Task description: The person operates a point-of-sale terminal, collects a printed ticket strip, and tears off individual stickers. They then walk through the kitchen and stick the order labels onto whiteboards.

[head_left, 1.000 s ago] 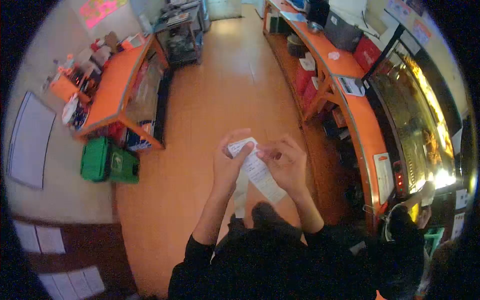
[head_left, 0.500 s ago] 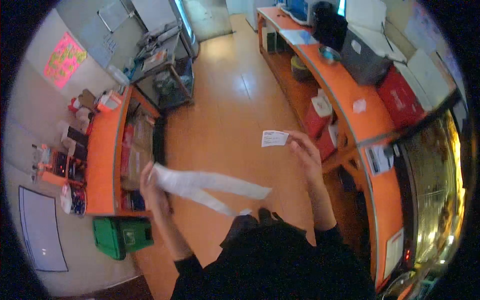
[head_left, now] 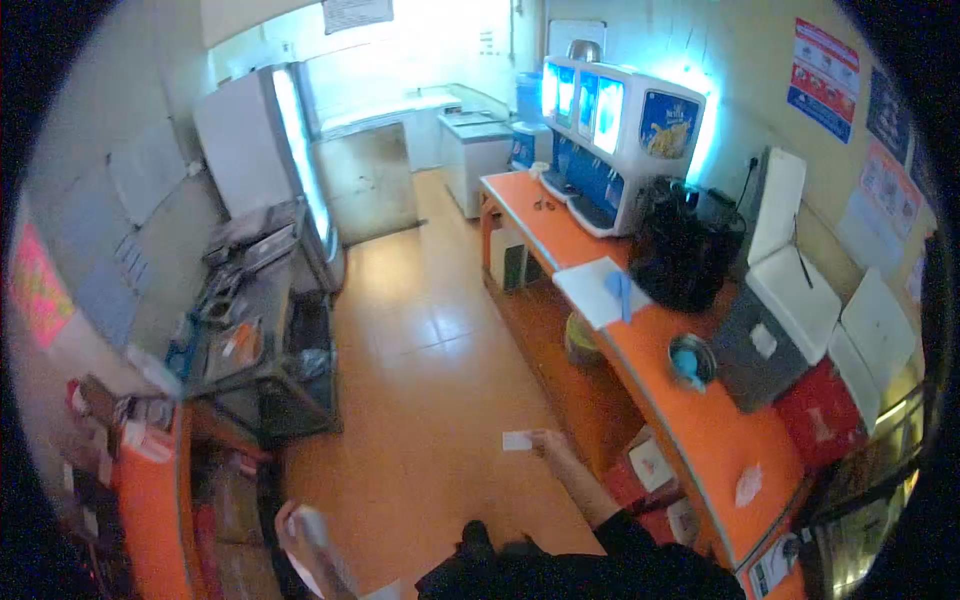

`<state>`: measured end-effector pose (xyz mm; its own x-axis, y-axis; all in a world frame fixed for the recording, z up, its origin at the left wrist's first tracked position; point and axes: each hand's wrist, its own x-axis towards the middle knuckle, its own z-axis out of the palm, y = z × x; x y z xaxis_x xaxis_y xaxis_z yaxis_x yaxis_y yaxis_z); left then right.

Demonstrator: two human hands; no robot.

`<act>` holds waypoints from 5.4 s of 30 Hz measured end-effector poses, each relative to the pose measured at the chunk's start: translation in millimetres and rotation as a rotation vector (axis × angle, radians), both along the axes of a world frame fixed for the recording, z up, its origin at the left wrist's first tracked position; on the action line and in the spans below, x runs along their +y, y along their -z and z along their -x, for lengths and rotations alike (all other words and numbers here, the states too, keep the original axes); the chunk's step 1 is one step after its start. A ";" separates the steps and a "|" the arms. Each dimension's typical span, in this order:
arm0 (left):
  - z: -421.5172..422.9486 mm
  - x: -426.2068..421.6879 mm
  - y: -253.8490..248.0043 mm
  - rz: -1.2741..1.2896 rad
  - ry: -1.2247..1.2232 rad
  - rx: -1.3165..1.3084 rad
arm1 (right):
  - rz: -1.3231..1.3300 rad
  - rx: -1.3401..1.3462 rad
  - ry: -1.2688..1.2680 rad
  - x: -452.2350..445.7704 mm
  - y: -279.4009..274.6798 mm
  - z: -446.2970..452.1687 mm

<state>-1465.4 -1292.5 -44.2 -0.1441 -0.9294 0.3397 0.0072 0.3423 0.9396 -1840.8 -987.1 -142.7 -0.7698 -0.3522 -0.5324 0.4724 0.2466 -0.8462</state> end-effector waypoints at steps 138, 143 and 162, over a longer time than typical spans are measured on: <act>2048.9 -347.7 -162.2 -0.854 2.233 0.100 | -0.820 1.663 1.498 -319.5 -405.3 1688.5; 2046.9 -363.6 -140.3 -0.815 2.203 0.089 | -0.854 1.782 1.552 -283.8 -428.3 1733.1; 2064.4 -387.9 -156.2 -0.885 2.348 0.085 | -0.691 1.494 0.348 -434.0 -342.3 1666.4</act>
<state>-3529.8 -1680.5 112.1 -0.6445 0.7349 0.2111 -0.3491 -0.5284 0.7740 -3507.2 -1421.1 199.6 -0.6935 -0.0970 0.7139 -0.4798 0.8014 -0.3572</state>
